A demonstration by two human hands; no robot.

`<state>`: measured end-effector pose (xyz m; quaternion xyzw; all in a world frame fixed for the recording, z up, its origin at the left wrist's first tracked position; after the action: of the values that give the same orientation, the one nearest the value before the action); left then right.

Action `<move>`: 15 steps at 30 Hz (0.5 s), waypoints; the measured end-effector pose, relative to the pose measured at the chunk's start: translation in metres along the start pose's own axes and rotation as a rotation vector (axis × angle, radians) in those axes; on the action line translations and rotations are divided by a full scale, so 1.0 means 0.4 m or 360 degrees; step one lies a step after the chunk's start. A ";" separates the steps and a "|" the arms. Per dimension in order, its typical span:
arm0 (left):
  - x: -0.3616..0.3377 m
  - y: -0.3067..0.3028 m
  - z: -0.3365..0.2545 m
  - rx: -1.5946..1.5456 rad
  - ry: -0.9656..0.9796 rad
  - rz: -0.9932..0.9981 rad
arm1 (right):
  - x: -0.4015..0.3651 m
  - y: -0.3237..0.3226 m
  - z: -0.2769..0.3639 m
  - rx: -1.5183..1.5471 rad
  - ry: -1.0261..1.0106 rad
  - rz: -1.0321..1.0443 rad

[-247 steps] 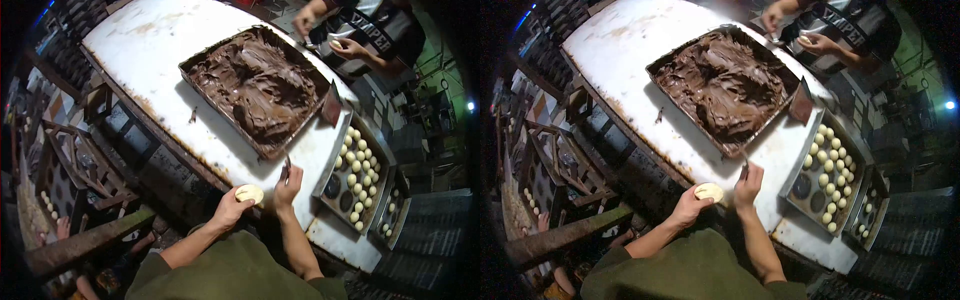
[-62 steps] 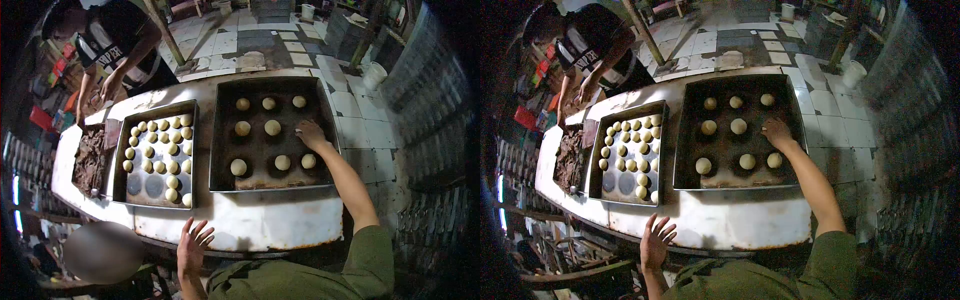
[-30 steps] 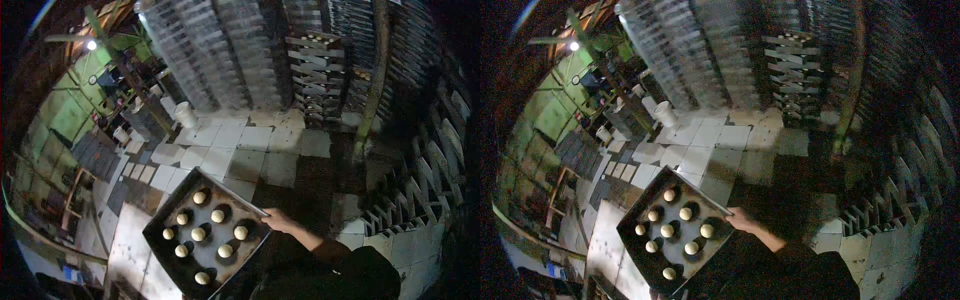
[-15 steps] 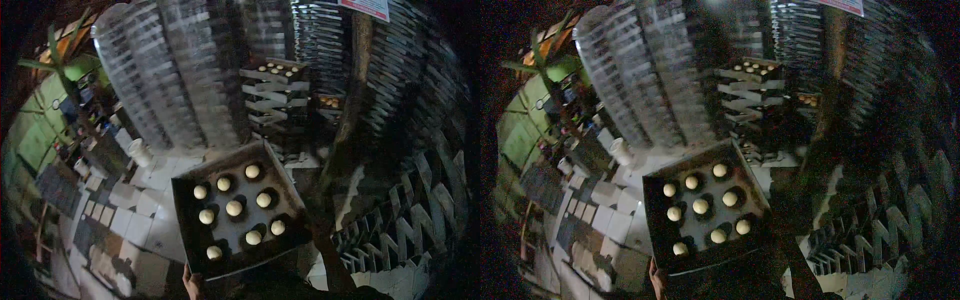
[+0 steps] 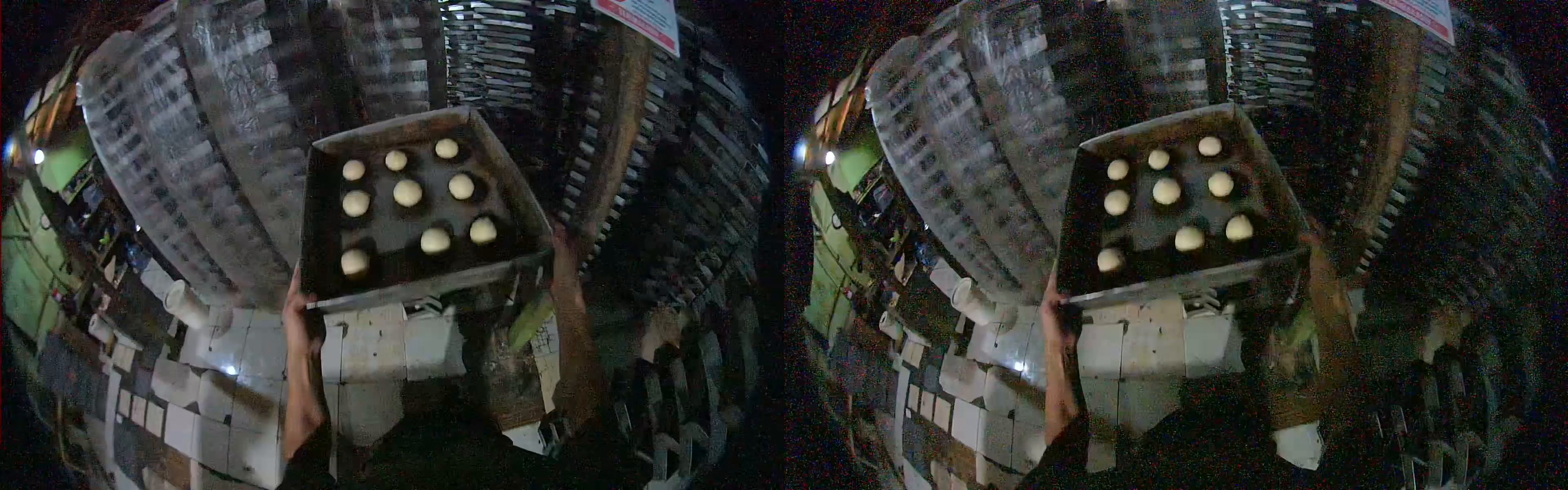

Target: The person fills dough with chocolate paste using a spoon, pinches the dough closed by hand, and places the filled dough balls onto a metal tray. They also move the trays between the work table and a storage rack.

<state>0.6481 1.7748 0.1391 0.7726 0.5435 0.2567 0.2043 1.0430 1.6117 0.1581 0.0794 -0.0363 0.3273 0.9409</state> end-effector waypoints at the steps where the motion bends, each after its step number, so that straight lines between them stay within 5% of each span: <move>1: 0.106 0.022 0.019 -0.0033 0.0021 0.0156 | 0.167 -0.011 -0.062 -0.0066 -0.0193 0.0200; 2: 0.201 0.053 0.036 0.0021 0.0018 0.0167 | 0.343 -0.009 -0.150 -0.0135 -0.0381 0.0403; 5: 0.511 0.087 0.118 0.0156 -0.0029 0.0136 | 0.717 0.135 -0.175 0.0206 -0.0736 0.0253; 10: 0.825 0.269 0.190 0.0223 -0.0101 0.0270 | 1.113 0.247 -0.206 0.0188 -0.0553 0.0307; 15: 1.233 -0.049 0.429 0.0303 -0.0102 0.0176 | 1.326 0.304 -0.342 0.0249 -0.0270 0.0430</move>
<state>0.8767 2.2410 0.0790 0.8252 0.5150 0.1901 0.1327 1.3850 2.0529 0.1024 0.1742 -0.1001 0.4447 0.8729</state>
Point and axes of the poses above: each hand's wrist, its own x-axis towards the middle knuckle, its own y-axis out of the palm, z = x × y, the point moved 5 cm from there along x, towards the middle knuckle, and after that the axes turned 5 degrees about -y, right-handed, at the moved point
